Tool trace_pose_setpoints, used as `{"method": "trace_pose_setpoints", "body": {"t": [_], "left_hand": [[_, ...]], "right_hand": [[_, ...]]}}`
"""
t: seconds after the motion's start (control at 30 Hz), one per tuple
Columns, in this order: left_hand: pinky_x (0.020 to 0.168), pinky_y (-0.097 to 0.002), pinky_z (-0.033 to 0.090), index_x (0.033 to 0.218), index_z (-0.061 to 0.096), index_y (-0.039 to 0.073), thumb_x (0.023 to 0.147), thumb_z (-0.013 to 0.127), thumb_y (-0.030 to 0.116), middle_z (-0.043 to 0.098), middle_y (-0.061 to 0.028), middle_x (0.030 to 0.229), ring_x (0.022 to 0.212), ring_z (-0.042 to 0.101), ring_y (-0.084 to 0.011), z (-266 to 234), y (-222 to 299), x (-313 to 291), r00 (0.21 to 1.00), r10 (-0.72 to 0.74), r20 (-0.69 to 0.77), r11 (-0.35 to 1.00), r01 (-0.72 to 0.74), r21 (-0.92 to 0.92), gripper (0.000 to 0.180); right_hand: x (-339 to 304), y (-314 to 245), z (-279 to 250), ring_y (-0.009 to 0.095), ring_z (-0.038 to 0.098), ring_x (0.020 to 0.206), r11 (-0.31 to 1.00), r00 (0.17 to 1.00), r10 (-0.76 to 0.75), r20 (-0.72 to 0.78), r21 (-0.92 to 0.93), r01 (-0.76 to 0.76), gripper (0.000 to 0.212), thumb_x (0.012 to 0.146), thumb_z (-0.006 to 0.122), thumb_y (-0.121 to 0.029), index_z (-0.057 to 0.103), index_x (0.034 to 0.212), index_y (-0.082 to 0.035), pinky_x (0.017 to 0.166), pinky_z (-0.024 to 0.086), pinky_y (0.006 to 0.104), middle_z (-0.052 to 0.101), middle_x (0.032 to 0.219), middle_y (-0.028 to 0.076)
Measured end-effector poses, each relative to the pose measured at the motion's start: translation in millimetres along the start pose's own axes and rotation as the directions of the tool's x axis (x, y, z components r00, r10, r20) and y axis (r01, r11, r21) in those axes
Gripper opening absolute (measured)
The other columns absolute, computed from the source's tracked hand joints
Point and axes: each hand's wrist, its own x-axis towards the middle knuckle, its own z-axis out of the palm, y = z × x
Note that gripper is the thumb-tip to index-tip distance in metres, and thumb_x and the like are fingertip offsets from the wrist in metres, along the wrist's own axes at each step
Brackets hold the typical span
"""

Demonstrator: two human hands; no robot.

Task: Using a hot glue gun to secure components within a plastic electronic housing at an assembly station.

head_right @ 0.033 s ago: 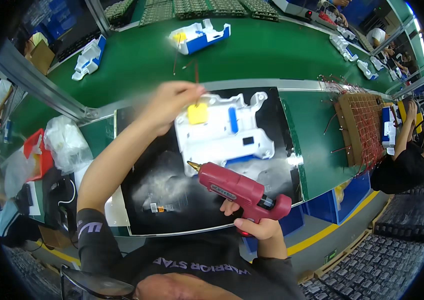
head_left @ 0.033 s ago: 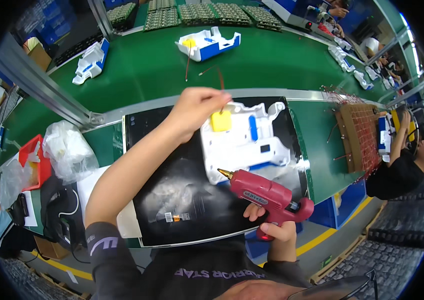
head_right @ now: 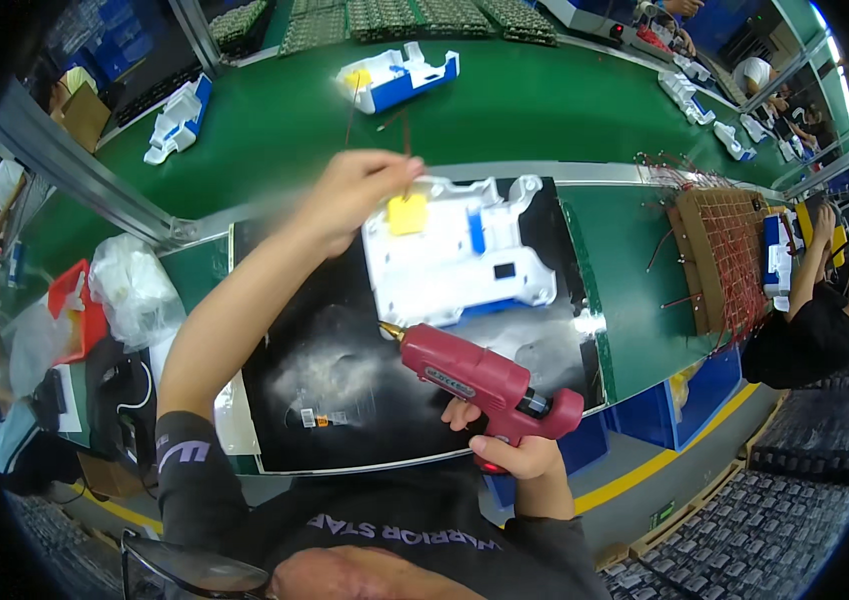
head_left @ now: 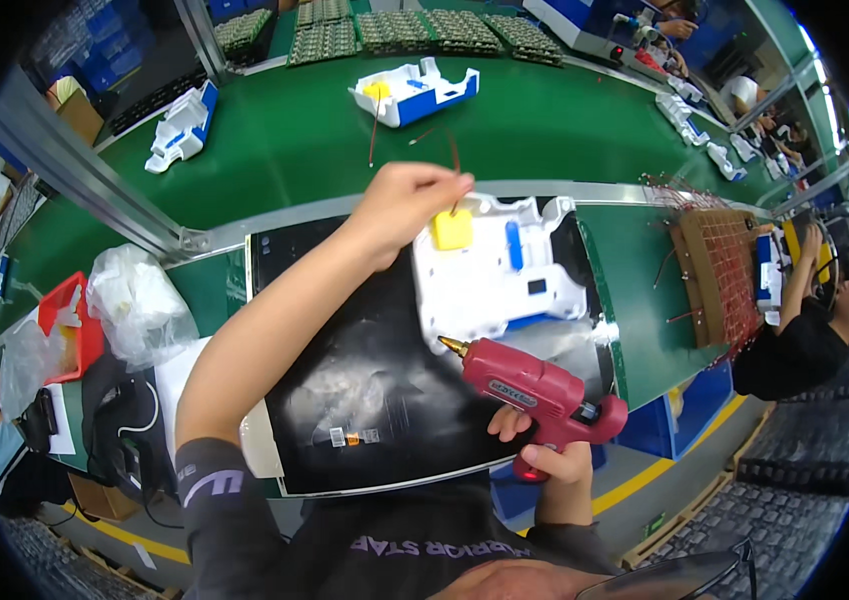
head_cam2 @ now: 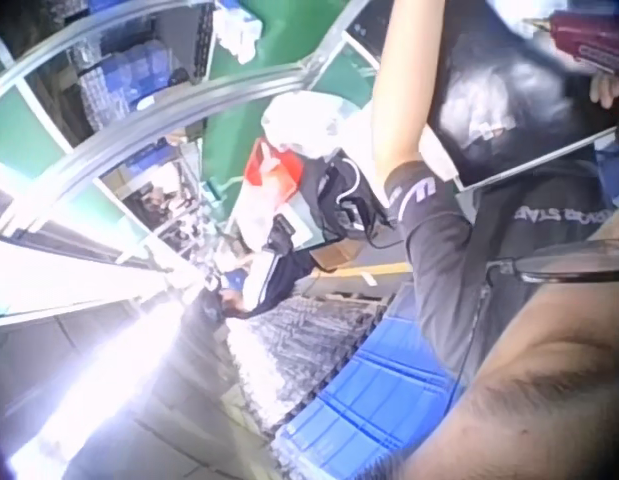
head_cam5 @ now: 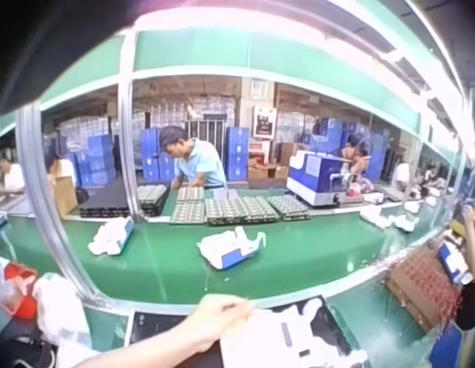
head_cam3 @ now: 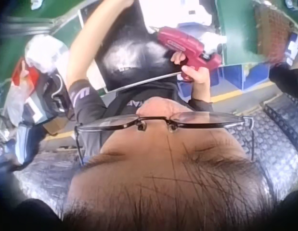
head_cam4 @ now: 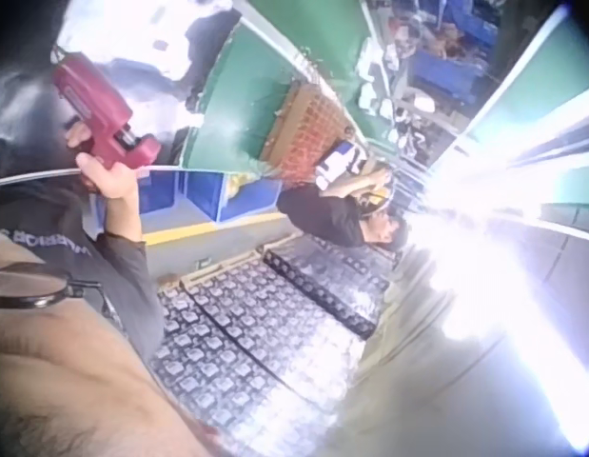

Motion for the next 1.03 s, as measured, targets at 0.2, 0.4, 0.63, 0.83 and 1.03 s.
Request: {"method": "trace_pose_setpoints", "body": {"t": [0.2, 0.4, 0.63, 0.83, 1.03], "left_hand": [[0.064, -0.0266, 0.045, 0.094, 0.072, 0.001, 0.086, 0.072, 0.031, 0.068, -0.0038, 0.084, 0.073, 0.058, -0.0104, 20, -6, 135, 0.996, 0.036, -0.079, 0.999, -0.033, 0.040, 0.031], [0.064, -0.0278, 0.047, 0.100, 0.072, 0.002, 0.084, 0.075, 0.030, 0.068, -0.0045, 0.086, 0.073, 0.060, -0.0133, 26, -27, 233, 0.988, 0.000, -0.154, 1.000, 0.004, 0.026, 0.032], [0.074, -0.0291, 0.051, 0.102, 0.070, 0.000, 0.082, 0.077, 0.028, 0.069, -0.0094, 0.098, 0.085, 0.064, -0.0173, 12, -47, 290, 0.972, -0.051, -0.228, 0.998, 0.060, 0.034, 0.035], [0.072, -0.0322, 0.050, 0.095, 0.072, 0.001, 0.090, 0.063, 0.037, 0.071, -0.0098, 0.088, 0.079, 0.066, -0.0173, -15, -61, 304, 0.916, 0.082, -0.392, 0.905, 0.096, 0.414, 0.037], [0.093, -0.0352, 0.049, 0.120, 0.061, 0.009, 0.095, 0.051, 0.040, 0.067, -0.0181, 0.113, 0.110, 0.064, -0.0243, -29, -39, 235, 0.809, 0.569, -0.146, 0.638, -0.322, 0.700, 0.041]], "right_hand": [[2, 5, -14, 0.028, 0.058, 0.096, 0.999, 0.997, -0.040, -0.060, -0.014, 0.040, 0.027, 0.078, 0.063, -0.006, 0.052, 0.102, -0.002, 0.090, 0.044, 0.0455, 0.059, 0.095, 0.012], [-2, 4, -33, 0.029, 0.057, 0.098, 1.000, 0.991, -0.015, -0.136, -0.019, 0.012, 0.028, 0.079, 0.061, -0.004, 0.051, 0.105, -0.002, 0.093, 0.042, 0.0461, 0.059, 0.096, 0.012], [1, 14, -48, 0.029, 0.057, 0.099, 1.000, 0.981, 0.008, -0.196, 0.005, -0.007, 0.027, 0.082, 0.061, -0.003, 0.051, 0.107, -0.001, 0.094, 0.043, 0.0470, 0.060, 0.098, 0.012], [8, 17, -53, 0.029, 0.058, 0.098, 0.999, 0.974, 0.043, -0.222, 0.021, -0.039, 0.027, 0.081, 0.061, -0.002, 0.052, 0.106, -0.001, 0.093, 0.044, 0.0463, 0.060, 0.097, 0.012], [10, 17, -58, 0.029, 0.059, 0.098, 0.999, 0.982, 0.053, -0.182, -0.004, -0.054, 0.027, 0.082, 0.062, -0.004, 0.052, 0.107, -0.001, 0.093, 0.044, 0.0470, 0.060, 0.098, 0.013]]}}
